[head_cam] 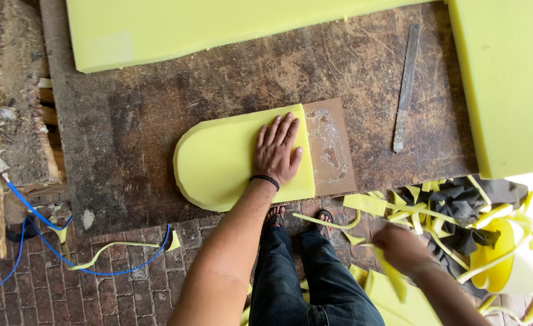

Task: The person cuts yellow foam sheets into curved shapes using a long knife and a cardboard template. They repeatedly align the template, cut along the edges, and stack the finished pieces on the floor.

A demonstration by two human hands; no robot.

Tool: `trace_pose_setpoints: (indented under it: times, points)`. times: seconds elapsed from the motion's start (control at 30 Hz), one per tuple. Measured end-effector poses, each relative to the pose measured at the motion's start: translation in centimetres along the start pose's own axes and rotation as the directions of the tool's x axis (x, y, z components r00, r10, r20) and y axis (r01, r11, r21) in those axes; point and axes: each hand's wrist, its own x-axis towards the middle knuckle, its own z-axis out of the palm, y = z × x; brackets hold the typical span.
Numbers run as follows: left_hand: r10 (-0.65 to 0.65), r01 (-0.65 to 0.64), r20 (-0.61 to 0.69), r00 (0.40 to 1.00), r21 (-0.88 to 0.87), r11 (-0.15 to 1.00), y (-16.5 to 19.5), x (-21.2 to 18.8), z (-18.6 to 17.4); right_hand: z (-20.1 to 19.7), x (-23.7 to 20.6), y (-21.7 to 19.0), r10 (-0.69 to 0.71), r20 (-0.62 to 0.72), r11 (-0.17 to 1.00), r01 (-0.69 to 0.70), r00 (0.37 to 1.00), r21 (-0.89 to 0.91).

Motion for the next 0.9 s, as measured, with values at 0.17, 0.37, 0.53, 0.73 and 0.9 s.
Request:
trace_pose_setpoints:
  times: [0.17,0.37,0.53,0.73,0.9]
  points:
    - [0.0,0.0,0.002,1.0,-0.005,1.0,-0.2,0.7,-0.1,0.3,-3.9,13.6,0.264,-0.35,0.964,-0.259,0.899,0.063]
    - [-0.059,0.06,0.035,0.998,-0.026,0.998,-1.2,-1.3,-1.1,-1.7,-0.9,14.9,0.19,-0.62,0.934,-0.334,0.762,-0.124]
    - [-0.338,0.34,0.045,0.94,-0.048,0.939,-0.8,-11.6,-2.1,-3.4,3.4,11.0,0.235,-0.381,0.94,-0.308,0.894,-0.144]
    - [-0.5,0.505,0.077,0.863,-0.077,0.86,-0.2,-28.6,-0.7,0.3,4.0,0.8,0.102,-0.089,0.935,-0.126,0.991,-0.331]
    - [-0.699,0.814,0.465,0.543,-0.086,0.574,-1.6,-40.5,3.2,5.0,3.0,-8.8,0.007,-0.026,0.935,-0.016,1.0,-0.354]
